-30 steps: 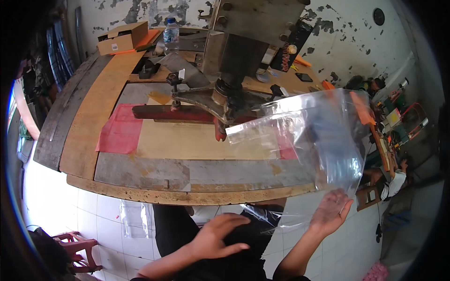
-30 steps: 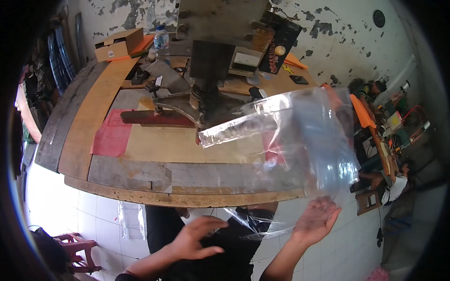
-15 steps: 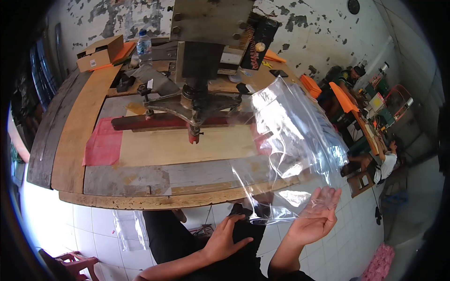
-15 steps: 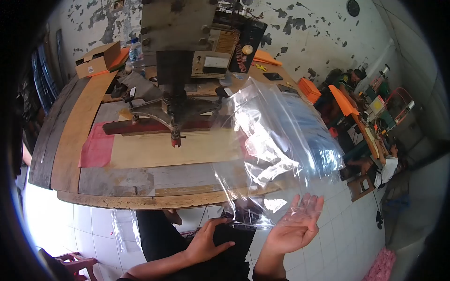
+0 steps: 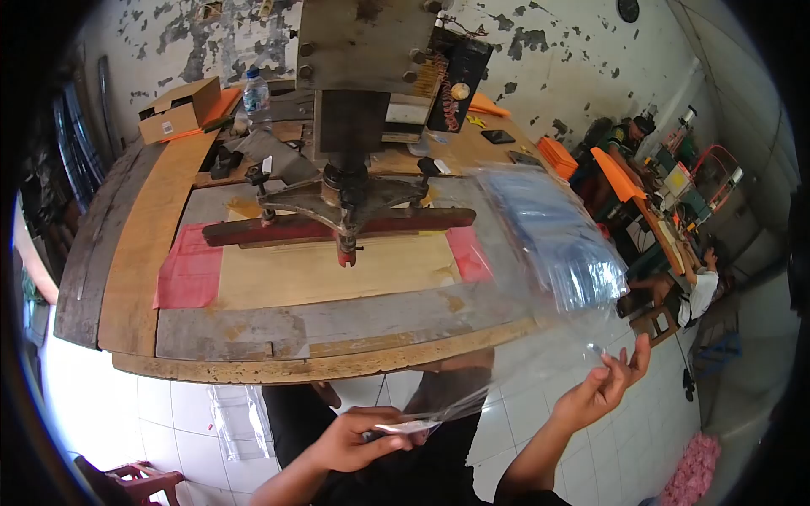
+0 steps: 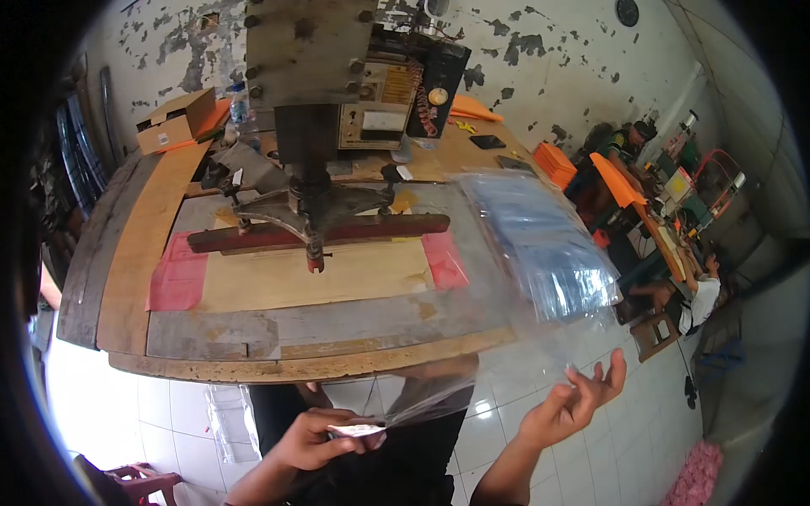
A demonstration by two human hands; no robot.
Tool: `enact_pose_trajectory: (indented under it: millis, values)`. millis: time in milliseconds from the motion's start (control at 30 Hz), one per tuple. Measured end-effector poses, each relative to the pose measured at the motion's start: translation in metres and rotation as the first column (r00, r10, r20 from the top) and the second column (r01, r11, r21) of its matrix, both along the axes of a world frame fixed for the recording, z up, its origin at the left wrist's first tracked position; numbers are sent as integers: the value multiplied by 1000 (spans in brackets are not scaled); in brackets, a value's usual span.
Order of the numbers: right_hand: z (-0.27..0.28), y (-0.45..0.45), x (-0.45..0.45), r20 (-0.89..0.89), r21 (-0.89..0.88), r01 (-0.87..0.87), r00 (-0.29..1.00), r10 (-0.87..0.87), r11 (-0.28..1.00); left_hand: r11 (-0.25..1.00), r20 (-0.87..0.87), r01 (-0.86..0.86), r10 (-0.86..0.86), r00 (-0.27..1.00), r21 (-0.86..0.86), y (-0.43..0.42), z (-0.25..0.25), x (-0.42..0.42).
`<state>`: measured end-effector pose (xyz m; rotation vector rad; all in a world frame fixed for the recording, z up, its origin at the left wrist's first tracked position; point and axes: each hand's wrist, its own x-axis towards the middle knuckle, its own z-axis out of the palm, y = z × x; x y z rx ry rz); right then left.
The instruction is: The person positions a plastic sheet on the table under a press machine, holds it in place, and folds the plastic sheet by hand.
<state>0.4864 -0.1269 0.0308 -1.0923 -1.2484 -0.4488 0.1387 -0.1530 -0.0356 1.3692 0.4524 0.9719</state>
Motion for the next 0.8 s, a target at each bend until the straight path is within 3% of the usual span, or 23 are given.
enact_pose_trajectory:
  millis: [33, 100, 167, 233, 300, 333, 367, 400, 433, 467, 500, 533, 567, 633, 667, 733, 767, 800]
  values:
    - [2, -1, 7, 167, 23, 35, 985, -39, 999, 997, 44, 64, -62, 997, -39, 1, 7, -10]
    - [8, -3, 17, 197, 102, -72, 979, 51, 992, 981, 98, 97, -114, 989, 169, 7, 24, -29]
    - [13, -19, 28, 273, 195, -399, 900, 341, 896, 945, 217, 199, -257, 942, 258, 11, 41, -41]
    - [19, -38, 30, 216, 252, -402, 910, 353, 880, 882, 262, 232, -358, 896, 411, 17, 61, -46]
    - [38, -49, 23, 165, 310, -406, 913, 372, 860, 879, 308, 143, -306, 901, 454, 10, 84, -46]
    - [55, -49, 12, 126, 290, -652, 752, 648, 701, 865, 332, 130, -320, 888, 485, 9, 91, -48]
    - [64, -45, 0, 79, 280, -837, 509, 857, 471, 885, 438, 118, -335, 834, 451, 5, 92, -44]
    - [59, -37, -17, 22, 469, -674, 655, 755, 571, 863, 440, 79, -331, 835, 499, 8, 94, -43]
    - [54, -33, -12, 23, 467, -678, 651, 759, 568, 837, 442, 41, -329, 835, 546, 12, 97, -43]
    - [48, -29, -3, 7, 239, -794, 577, 817, 559, 836, 442, 38, -327, 836, 548, 8, 89, -49]
    - [45, -21, -3, -30, -1, -864, 504, 863, 504, 914, 509, 49, -268, 818, 404, 2, 82, -58]
    - [30, -12, -13, -33, -49, -757, 654, 756, 652, 966, 565, 63, -198, 801, 250, -1, 72, -65]
    - [16, -3, -27, -28, -95, -624, 781, 624, 776, 943, 519, 31, -210, 829, 332, 5, 61, -70]
    - [15, 10, -43, -26, -404, -483, 855, 519, 777, 988, 558, -143, 83, 826, 64, -8, 47, -69]
    - [11, 15, -46, -32, -406, -491, 851, 524, 771, 992, 527, -120, 81, 846, 40, -5, 46, -70]
    - [4, 23, -49, -36, -666, -426, 839, 543, 613, 994, 398, -91, 109, 911, -65, 2, 45, -71]
    - [5, 27, -54, -40, -666, -432, 835, 549, 608, 993, 359, -64, 95, 928, -97, 8, 41, -71]
    - [5, 33, -60, 86, -649, -369, 834, 546, 665, 990, 367, -48, 93, 925, -129, 15, 35, -69]
